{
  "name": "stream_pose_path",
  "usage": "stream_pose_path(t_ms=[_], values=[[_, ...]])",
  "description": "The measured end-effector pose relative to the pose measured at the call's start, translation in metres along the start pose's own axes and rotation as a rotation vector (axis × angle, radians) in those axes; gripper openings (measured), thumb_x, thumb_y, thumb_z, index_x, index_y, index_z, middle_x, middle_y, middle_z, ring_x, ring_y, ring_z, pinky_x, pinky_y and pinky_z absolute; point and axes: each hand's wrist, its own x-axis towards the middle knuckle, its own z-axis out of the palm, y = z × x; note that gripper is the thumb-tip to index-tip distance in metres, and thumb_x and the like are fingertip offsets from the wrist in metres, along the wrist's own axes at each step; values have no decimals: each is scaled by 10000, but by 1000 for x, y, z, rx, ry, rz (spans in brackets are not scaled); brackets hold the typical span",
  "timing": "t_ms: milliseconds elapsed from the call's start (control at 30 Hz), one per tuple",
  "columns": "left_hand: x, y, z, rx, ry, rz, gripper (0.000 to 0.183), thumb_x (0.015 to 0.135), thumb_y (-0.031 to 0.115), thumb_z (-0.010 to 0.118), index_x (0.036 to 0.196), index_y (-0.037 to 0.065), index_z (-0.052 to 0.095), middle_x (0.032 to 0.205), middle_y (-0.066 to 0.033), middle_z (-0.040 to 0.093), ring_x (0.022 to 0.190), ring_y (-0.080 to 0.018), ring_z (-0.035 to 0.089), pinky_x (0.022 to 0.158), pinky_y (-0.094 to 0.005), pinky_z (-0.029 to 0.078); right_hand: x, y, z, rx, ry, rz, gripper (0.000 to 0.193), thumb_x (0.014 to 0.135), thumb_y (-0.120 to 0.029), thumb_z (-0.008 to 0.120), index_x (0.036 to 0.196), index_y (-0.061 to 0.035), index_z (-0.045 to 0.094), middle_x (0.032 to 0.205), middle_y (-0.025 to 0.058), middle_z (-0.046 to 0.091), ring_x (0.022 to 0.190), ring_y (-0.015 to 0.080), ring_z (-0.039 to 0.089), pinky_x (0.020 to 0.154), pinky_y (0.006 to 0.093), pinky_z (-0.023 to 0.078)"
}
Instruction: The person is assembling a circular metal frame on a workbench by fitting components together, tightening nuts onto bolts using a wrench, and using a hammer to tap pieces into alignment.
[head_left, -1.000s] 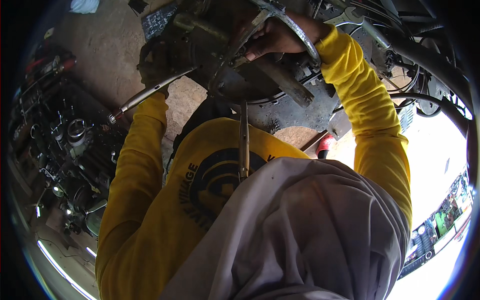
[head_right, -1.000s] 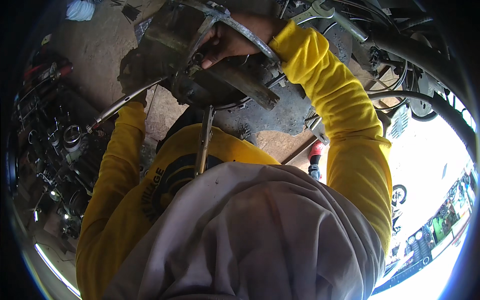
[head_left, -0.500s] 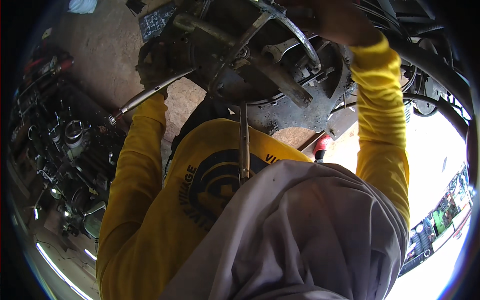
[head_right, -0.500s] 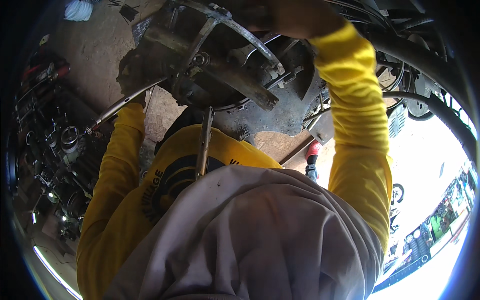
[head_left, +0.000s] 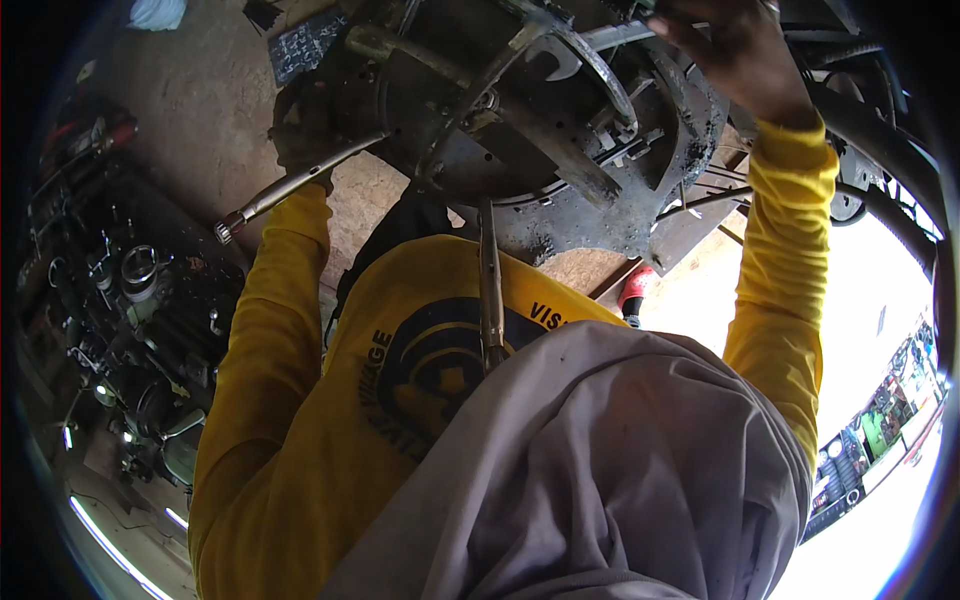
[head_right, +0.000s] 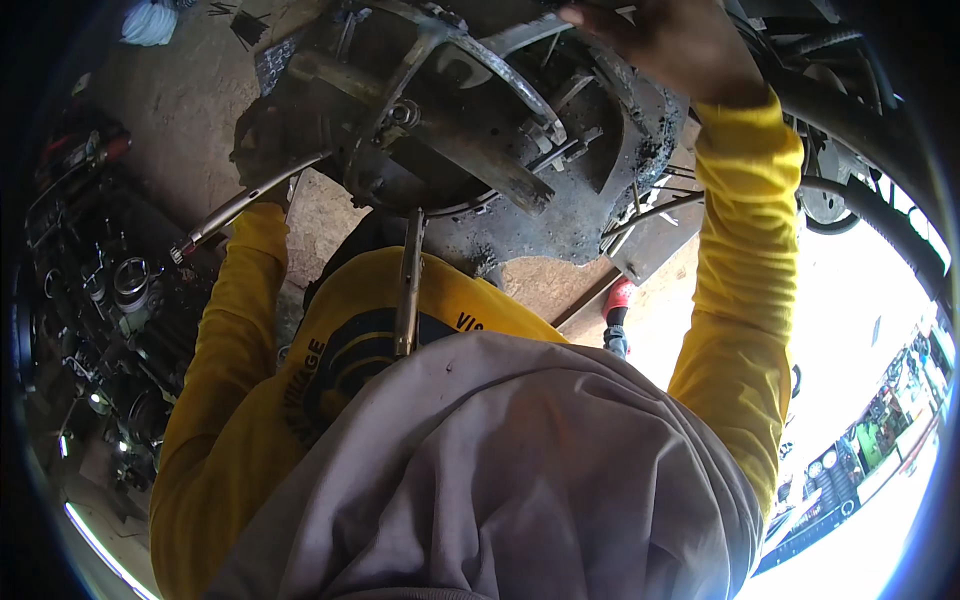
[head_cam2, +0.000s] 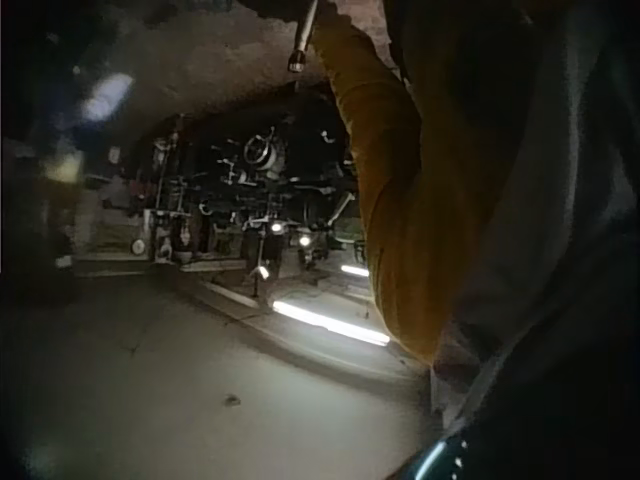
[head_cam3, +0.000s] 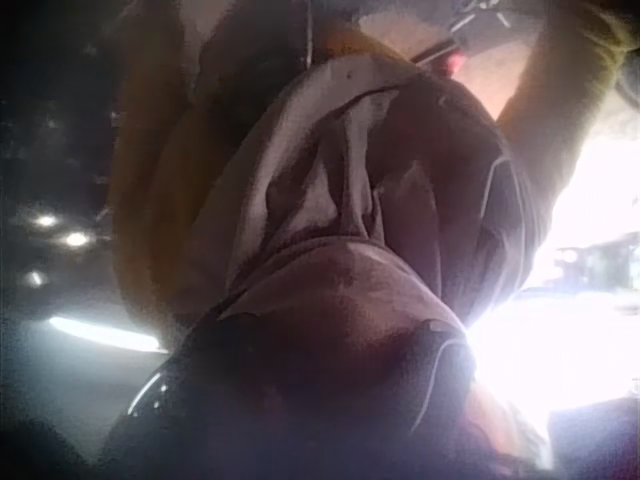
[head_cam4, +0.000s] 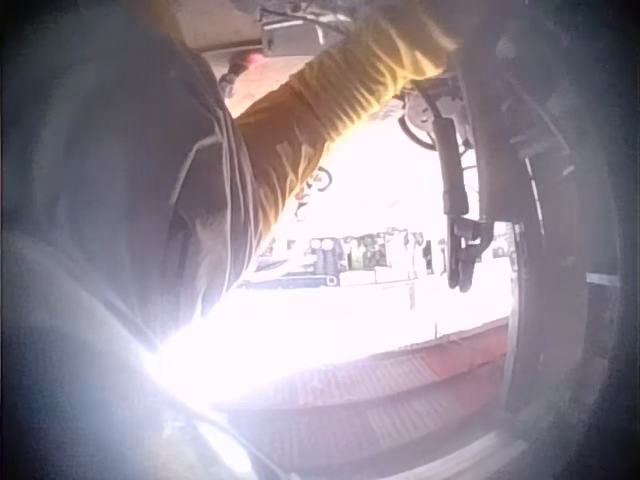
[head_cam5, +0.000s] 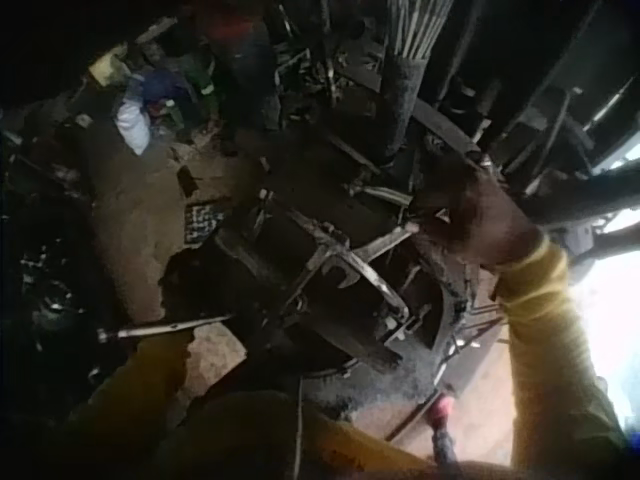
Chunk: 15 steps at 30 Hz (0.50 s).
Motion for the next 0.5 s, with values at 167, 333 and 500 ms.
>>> stream_pose_path(t_ms=[167,333,500], values=[[2,-4,6,-71,28,-7,496,782,157,779,1249,73,635,1131,-171,666,958,-354,687,786,-409,604,18,12,23,79,81,-206,167,806,-207,832,825,-69,741,886,99,649,881,282,603,800,415,491],[5,1,3,-96,41,14,432,782,139,763,1183,30,644,1132,-198,652,1078,-400,646,878,-445,592,44,27,43,92,59,-342,164,853,-225,789,897,-77,734,914,92,663,897,294,602,794,413,497],[-7,-11,4,144,26,118,531,810,324,765,1267,76,657,1144,-124,690,890,-302,714,653,-420,606,65,44,76,-28,49,-540,123,892,-133,682,1001,-86,714,935,102,665,889,289,611,808,401,510]])
